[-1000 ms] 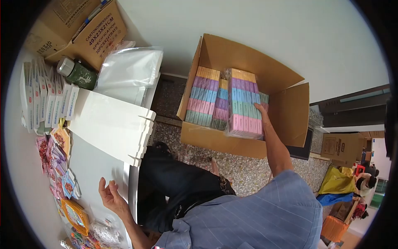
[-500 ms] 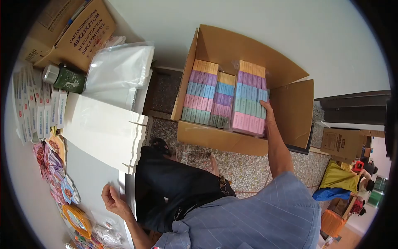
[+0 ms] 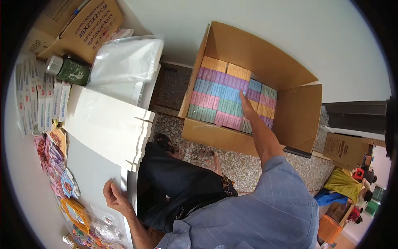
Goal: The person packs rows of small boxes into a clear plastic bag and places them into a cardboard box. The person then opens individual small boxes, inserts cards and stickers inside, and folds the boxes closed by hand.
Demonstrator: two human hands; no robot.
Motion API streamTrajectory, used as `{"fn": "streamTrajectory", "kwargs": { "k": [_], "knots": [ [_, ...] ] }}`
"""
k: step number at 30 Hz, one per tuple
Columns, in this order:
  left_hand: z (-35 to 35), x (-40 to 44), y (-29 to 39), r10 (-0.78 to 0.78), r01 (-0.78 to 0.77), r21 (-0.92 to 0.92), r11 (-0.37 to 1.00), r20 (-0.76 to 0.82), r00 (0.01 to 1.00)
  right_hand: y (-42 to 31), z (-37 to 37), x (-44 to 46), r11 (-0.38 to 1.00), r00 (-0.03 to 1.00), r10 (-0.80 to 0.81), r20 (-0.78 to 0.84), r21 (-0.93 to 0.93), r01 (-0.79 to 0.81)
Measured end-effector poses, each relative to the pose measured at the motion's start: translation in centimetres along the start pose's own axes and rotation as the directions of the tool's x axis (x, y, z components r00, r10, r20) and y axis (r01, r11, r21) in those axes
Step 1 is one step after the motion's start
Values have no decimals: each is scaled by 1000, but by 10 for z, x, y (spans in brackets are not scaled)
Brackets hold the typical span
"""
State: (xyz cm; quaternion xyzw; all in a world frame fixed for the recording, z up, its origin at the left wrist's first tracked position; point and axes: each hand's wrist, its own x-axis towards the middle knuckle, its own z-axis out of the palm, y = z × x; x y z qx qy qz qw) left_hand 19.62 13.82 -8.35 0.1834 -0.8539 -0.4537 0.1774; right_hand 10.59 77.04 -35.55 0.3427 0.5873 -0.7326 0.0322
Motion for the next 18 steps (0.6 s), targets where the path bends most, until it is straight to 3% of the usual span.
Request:
{"fn": "streamTrajectory", "kwargs": {
  "k": [3,6,7,8,9,10,13,15,17,18],
  "knots": [
    [9,-1,18,104,-104,-10,995,-5,995,-6,-3,-4,989,990,83,-114,-109,-95],
    [10,4,18,146,-145,32,989,-26,989,11,-40,13,927,1000,18,11,-374,-13],
    [11,4,22,60,-59,24,998,-46,997,10,-44,16,947,997,82,-6,-310,-80],
    [9,3,24,65,-67,-36,997,-53,996,0,-32,1,926,974,105,-199,-337,-168],
    [7,1,25,62,-65,-45,997,-61,996,15,-62,23,947,990,-47,-130,-322,3],
    [10,1,32,46,-62,-145,988,-110,993,20,-93,42,869,967,-194,-163,-487,92],
    [10,-1,32,25,-50,-228,972,-114,993,-80,-27,-54,789,918,-307,-250,-607,98],
    [11,-2,22,-15,-15,-267,963,-113,993,-141,42,-103,639,760,-648,-45,-575,511],
    [13,-2,19,-45,13,-311,950,-96,994,-199,123,-160,631,756,-651,72,-501,592],
    [12,-1,21,-57,30,-302,953,-80,995,-218,159,-182,520,676,-713,184,-509,686]
  ]
}}
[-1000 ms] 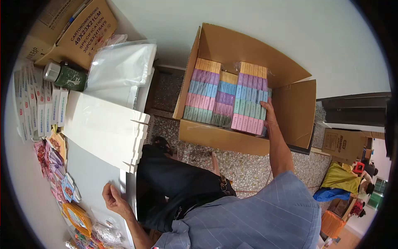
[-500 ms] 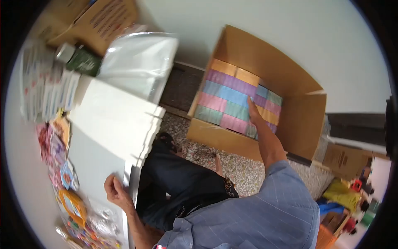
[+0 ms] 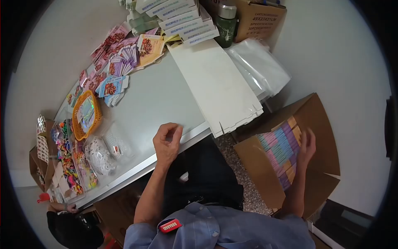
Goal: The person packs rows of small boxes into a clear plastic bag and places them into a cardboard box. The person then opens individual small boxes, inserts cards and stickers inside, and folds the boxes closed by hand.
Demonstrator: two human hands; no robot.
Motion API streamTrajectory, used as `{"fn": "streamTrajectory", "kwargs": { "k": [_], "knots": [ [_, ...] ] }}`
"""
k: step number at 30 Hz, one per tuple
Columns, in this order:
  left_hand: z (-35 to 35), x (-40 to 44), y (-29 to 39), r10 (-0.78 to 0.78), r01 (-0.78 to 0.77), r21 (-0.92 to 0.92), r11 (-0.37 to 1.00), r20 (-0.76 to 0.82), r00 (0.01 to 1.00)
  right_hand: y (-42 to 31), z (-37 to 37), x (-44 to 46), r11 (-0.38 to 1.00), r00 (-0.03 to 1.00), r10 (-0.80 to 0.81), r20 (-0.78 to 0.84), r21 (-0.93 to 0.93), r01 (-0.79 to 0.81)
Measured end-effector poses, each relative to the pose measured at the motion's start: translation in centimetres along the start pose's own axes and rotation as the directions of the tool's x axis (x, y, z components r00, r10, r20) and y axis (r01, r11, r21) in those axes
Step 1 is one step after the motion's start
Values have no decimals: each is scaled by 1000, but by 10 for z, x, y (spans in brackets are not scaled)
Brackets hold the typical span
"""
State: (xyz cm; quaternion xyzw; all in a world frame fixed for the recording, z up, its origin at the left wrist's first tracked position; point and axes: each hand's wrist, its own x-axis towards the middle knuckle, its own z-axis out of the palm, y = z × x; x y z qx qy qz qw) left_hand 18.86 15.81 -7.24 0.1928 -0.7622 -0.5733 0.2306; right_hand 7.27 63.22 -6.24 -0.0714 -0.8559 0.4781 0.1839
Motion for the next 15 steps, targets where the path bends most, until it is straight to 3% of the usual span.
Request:
{"fn": "streamTrajectory", "kwargs": {
  "k": [1,3,5,7,8,10,12,15],
  "knots": [
    [0,1,2,-13,13,11,1000,10,1000,-36,16,4,989,989,-143,48,-27,145],
    [1,-1,-3,-2,3,-45,999,9,1000,-89,48,11,966,951,-249,185,-22,257],
    [-1,1,-1,71,-71,-21,997,-9,997,-129,87,17,934,900,-358,247,80,349],
    [-2,0,-2,41,-42,-85,995,-13,999,-185,121,20,827,780,-557,285,104,552],
    [-3,2,0,57,-60,-99,993,-37,998,-209,141,26,809,763,-583,279,112,577],
    [-5,-1,2,35,-35,-109,993,-10,999,-253,177,39,668,598,-741,306,241,704],
    [-8,-1,2,47,-50,-116,992,-21,999,-302,215,62,411,374,-907,193,209,888],
    [-8,-1,0,35,-38,-143,989,-29,999,-383,269,92,212,203,-973,108,79,974]
  ]
}}
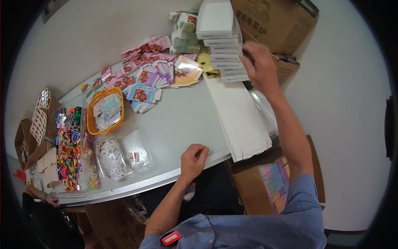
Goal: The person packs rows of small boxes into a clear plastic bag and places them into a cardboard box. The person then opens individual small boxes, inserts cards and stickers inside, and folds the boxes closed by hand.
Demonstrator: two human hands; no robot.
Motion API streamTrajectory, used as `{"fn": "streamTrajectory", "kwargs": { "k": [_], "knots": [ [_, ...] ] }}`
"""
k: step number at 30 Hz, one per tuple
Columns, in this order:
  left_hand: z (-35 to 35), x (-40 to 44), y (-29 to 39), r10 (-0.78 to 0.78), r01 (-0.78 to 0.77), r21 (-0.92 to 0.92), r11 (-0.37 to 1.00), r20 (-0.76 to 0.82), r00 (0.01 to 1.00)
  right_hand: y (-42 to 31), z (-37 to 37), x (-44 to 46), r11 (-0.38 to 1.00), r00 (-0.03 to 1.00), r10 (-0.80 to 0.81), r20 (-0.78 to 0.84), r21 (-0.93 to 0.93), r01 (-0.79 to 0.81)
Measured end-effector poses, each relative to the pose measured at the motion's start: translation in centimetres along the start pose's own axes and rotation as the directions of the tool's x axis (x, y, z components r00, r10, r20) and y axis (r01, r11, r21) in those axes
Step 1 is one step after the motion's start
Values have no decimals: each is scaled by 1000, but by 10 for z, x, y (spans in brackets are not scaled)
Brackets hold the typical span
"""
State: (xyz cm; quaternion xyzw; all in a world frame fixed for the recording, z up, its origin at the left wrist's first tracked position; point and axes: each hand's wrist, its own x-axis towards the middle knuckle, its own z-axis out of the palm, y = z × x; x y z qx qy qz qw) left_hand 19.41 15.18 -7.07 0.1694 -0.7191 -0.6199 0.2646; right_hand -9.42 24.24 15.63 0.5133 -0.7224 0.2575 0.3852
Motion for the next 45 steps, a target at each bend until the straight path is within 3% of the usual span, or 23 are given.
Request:
{"fn": "streamTrajectory", "kwargs": {
  "k": [2,4,5,7,8,10,11,13,14,16,17,19,23,25,29,31,32,34,35,37,38,40,45],
  "knots": [
    [-1,1,7,3,-3,34,999,3,1000,15,29,51,996,998,-64,15,-63,65],
    [-3,1,8,-12,12,20,1000,-9,1000,37,63,84,952,969,-159,187,-229,201],
    [-4,1,8,11,-11,25,1000,-2,1000,44,75,94,951,967,-175,187,-222,215],
    [-6,2,9,31,-31,20,999,9,999,52,91,112,864,823,-62,565,-382,327],
    [-7,3,9,31,-30,18,999,-6,1000,57,99,121,864,821,-77,565,-374,338],
    [-9,4,10,42,-43,14,999,27,999,61,107,136,879,612,187,769,-409,244],
    [-8,4,8,29,-30,2,1000,30,999,64,108,139,880,607,182,773,-404,250],
    [-11,6,10,37,-37,4,999,34,999,69,108,144,958,703,29,711,-220,183],
    [-12,6,12,49,-50,12,999,46,998,72,108,145,958,700,33,713,-221,181],
    [-12,7,12,49,-50,14,999,53,997,70,101,150,991,719,108,687,-133,-22],
    [-11,7,12,51,-52,19,998,53,997,72,99,153,990,715,115,689,-139,-25],
    [-11,8,13,39,-40,16,999,54,998,83,101,156,972,662,222,715,-107,-210],
    [-11,8,13,33,-33,-1,999,51,998,97,97,149,950,670,190,717,38,-311],
    [-11,8,13,37,-36,-5,999,45,998,101,96,147,887,653,201,730,147,-437],
    [-11,7,13,15,-14,-29,999,52,999,104,98,143,889,707,220,672,159,-429],
    [-10,8,11,30,-29,-21,999,39,999,102,99,145,962,841,183,509,84,-260],
    [-10,8,10,44,-44,-15,999,28,999,102,98,145,962,840,183,510,84,-261],
    [-10,8,12,28,-27,-18,999,41,999,91,89,151,989,857,71,510,-149,7],
    [-10,7,12,13,-12,-21,1000,54,998,96,91,149,989,857,70,510,-149,8],
    [-10,7,12,21,-20,-22,1000,48,999,106,97,147,963,913,-229,337,-57,262],
    [-10,7,12,26,-25,-22,999,45,999,113,96,147,963,913,-232,336,-55,264],
    [-11,7,14,5,-4,-23,1000,49,999,111,87,149,976,868,-124,482,-97,193],
    [-9,6,11,35,-35,-10,999,43,998,113,68,155,978,915,-163,369,-61,199]
  ]
}}
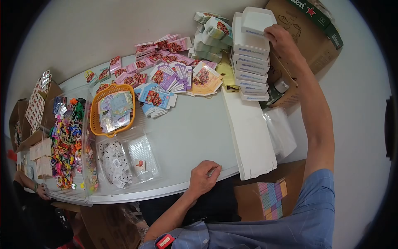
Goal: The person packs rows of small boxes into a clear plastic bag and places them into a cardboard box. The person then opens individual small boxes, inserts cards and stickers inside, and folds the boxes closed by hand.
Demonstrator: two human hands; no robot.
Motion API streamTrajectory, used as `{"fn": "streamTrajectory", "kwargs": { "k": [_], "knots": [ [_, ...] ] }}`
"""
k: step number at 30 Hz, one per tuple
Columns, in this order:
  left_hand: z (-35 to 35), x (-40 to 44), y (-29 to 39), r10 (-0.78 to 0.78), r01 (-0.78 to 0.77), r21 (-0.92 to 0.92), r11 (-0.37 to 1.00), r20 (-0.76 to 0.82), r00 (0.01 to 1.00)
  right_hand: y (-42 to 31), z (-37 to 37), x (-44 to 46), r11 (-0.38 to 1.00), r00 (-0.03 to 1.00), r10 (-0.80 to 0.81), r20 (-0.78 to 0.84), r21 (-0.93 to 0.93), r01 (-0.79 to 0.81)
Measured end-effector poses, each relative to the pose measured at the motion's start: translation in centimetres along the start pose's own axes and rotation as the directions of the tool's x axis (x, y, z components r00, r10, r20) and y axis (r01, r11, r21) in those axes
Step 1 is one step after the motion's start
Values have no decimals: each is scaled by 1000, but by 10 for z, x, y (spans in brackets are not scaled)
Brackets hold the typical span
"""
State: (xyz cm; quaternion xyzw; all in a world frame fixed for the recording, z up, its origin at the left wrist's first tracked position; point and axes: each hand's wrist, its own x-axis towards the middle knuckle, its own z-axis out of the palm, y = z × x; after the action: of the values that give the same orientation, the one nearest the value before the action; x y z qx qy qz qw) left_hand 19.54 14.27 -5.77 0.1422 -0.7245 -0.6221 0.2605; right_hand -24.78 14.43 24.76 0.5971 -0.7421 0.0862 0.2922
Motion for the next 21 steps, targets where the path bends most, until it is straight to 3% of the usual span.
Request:
{"fn": "streamTrajectory", "kwargs": {
  "k": [2,4,8,11,13,14,16,17,20,21],
  "knots": [
    [0,-1,0,-40,41,-37,998,3,999,-4,-15,-6,1000,999,11,-43,23,-10],
    [0,0,0,-36,35,-49,998,-17,999,-24,-38,-12,995,979,-104,-175,-21,101],
    [1,0,2,-64,59,-115,992,-44,997,-91,-88,-61,988,959,-153,-238,-75,139],
    [-5,-2,-16,-94,85,-211,974,-31,995,-137,-112,-128,969,961,-229,-157,57,240],
    [-12,7,4,-228,118,-441,890,-206,951,-159,-109,-189,957,957,-261,-127,94,274],
    [-15,11,14,-230,119,-441,889,-207,951,-174,-111,-219,954,964,-257,-69,143,265],
    [-18,22,30,-89,-59,-430,901,-317,944,-201,-110,-275,933,972,-230,50,294,206],
    [-14,27,32,-89,-60,-426,903,-320,943,-212,-109,-299,913,973,-210,100,376,158],
    [18,31,35,2,-103,-409,907,-240,971,-231,-106,-358,919,975,-121,186,392,39],
    [39,31,28,-63,17,-380,925,-109,992,-233,-102,-374,910,970,-58,236,413,-46]
  ]
}}
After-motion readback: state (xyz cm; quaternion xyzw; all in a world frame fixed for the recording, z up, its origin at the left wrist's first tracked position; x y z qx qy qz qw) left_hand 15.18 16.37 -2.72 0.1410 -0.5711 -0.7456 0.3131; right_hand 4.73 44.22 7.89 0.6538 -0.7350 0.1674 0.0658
